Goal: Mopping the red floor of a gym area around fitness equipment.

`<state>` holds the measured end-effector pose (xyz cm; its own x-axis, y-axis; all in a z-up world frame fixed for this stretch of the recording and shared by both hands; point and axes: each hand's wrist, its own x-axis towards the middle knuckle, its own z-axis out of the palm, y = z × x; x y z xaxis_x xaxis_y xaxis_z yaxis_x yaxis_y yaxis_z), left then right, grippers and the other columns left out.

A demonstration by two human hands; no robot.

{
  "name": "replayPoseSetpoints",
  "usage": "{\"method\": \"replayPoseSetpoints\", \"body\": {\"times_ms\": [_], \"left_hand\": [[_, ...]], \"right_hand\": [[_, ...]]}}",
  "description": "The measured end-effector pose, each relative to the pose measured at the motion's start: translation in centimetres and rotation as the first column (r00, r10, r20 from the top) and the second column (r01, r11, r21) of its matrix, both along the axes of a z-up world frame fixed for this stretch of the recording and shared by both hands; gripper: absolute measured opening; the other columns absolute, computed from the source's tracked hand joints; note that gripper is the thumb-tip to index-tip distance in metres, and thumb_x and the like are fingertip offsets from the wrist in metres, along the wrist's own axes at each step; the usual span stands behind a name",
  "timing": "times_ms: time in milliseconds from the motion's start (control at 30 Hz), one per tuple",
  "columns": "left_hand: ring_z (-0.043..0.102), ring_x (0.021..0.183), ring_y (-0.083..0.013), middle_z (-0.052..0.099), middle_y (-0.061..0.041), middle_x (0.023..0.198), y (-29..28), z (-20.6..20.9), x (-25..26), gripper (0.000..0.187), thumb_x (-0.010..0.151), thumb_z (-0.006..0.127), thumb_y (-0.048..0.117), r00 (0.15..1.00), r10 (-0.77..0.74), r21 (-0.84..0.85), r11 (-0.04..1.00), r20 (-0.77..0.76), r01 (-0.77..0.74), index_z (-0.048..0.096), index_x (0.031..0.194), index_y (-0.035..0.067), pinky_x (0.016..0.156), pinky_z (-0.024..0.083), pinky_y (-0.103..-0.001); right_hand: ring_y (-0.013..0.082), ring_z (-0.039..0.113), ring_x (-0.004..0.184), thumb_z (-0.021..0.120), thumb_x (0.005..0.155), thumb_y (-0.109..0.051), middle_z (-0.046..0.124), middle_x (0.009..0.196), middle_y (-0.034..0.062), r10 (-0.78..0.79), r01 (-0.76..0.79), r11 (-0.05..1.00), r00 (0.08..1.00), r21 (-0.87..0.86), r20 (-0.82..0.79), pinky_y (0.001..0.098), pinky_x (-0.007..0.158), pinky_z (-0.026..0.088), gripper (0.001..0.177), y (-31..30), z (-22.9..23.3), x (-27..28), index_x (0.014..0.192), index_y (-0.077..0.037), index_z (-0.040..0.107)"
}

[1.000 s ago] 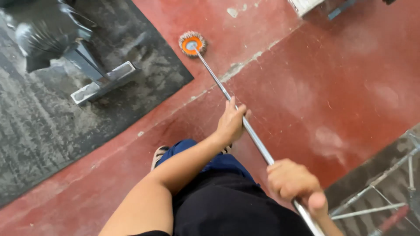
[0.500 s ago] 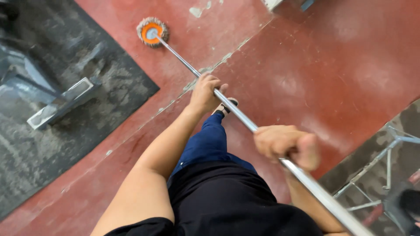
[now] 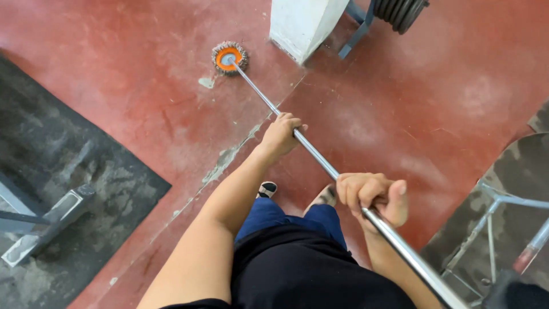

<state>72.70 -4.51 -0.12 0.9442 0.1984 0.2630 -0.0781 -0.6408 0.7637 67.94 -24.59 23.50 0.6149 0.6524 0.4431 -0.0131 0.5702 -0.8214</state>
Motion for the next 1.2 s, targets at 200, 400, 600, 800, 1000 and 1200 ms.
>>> {"method": "replayPoseSetpoints", "body": {"times_ms": [200, 400, 600, 800, 1000, 1200], "left_hand": [[0.057, 0.092, -0.0272, 0.058, -0.006, 0.084, -12.4, 4.3, 8.7, 0.026, 0.095, 0.065, 0.024, 0.986, 0.166, -0.062, 0.984, -0.010, -0.166, 0.064, 0.073, 0.010, 0.077, 0.053, -0.039], [0.054, 0.096, -0.0319, 0.060, -0.007, 0.091, -27.7, 8.0, 18.4, 0.026, 0.063, 0.070, -0.001, 0.979, 0.197, -0.104, 0.974, -0.050, -0.202, 0.064, 0.085, 0.012, 0.083, 0.051, -0.040], [0.064, 0.091, -0.0365, 0.061, -0.010, 0.084, -28.5, 4.8, 27.8, 0.019, 0.085, 0.077, 0.015, 0.964, 0.261, -0.067, 0.964, 0.046, -0.257, 0.059, 0.077, 0.014, 0.081, 0.055, -0.045], [0.063, 0.113, -0.0292, 0.061, -0.002, 0.093, -26.0, -2.2, 34.1, 0.026, 0.094, 0.070, 0.035, 0.922, 0.354, 0.094, 0.935, -0.159, -0.343, 0.057, 0.077, 0.021, 0.081, 0.058, -0.050], [0.058, 0.105, -0.0258, 0.064, -0.001, 0.094, -34.8, 6.0, 41.9, 0.040, 0.064, 0.071, -0.007, 0.914, 0.391, -0.023, 0.918, -0.111, -0.395, 0.075, 0.095, 0.017, 0.086, 0.055, -0.036], [0.055, 0.077, -0.0312, 0.059, -0.010, 0.078, -36.5, 9.4, 50.9, 0.015, 0.069, 0.070, 0.007, 0.959, 0.244, 0.009, 0.969, 0.147, -0.248, 0.056, 0.072, 0.011, 0.077, 0.047, -0.041]], "right_hand": [[0.0140, 0.031, 0.037, 0.028, 0.114, -0.046, 0.043, 0.043, 0.0001, 0.149, -0.136, 0.986, 0.980, -0.100, 0.134, 0.0298, 0.044, 0.033, 0.066, -9.7, 6.1, 12.2, 0.055, -0.016, 0.037], [0.0125, 0.028, 0.035, 0.031, 0.120, -0.048, 0.048, 0.046, -0.0004, 0.253, -0.240, 0.966, 0.955, -0.099, 0.153, 0.0291, 0.038, 0.035, 0.071, -23.6, 10.5, 24.5, 0.064, -0.011, 0.053], [0.0121, 0.032, 0.031, 0.018, 0.110, -0.043, 0.041, 0.039, -0.0010, 0.250, -0.257, 0.965, 0.960, 0.043, 0.126, 0.0287, 0.035, 0.027, 0.065, -27.0, 5.8, 34.9, 0.054, -0.017, 0.040], [0.0177, 0.044, 0.035, 0.022, 0.110, -0.036, 0.049, 0.041, 0.0045, 0.292, -0.300, 0.953, 0.948, 0.047, 0.127, 0.0331, 0.039, 0.035, 0.061, -27.3, -3.3, 43.1, 0.058, -0.012, 0.045], [0.0168, 0.031, 0.044, 0.042, 0.110, -0.048, 0.036, 0.050, 0.0011, 0.410, -0.395, 0.888, 0.912, -0.237, 0.019, 0.0347, 0.049, 0.032, 0.061, -32.3, 9.6, 51.8, 0.060, -0.012, 0.041], [0.0152, 0.036, 0.034, 0.030, 0.116, -0.048, 0.050, 0.042, -0.0010, 0.454, -0.447, 0.891, 0.887, -0.084, 0.091, 0.0334, 0.041, 0.040, 0.072, -34.5, 11.8, 62.1, 0.052, -0.016, 0.039]]}}
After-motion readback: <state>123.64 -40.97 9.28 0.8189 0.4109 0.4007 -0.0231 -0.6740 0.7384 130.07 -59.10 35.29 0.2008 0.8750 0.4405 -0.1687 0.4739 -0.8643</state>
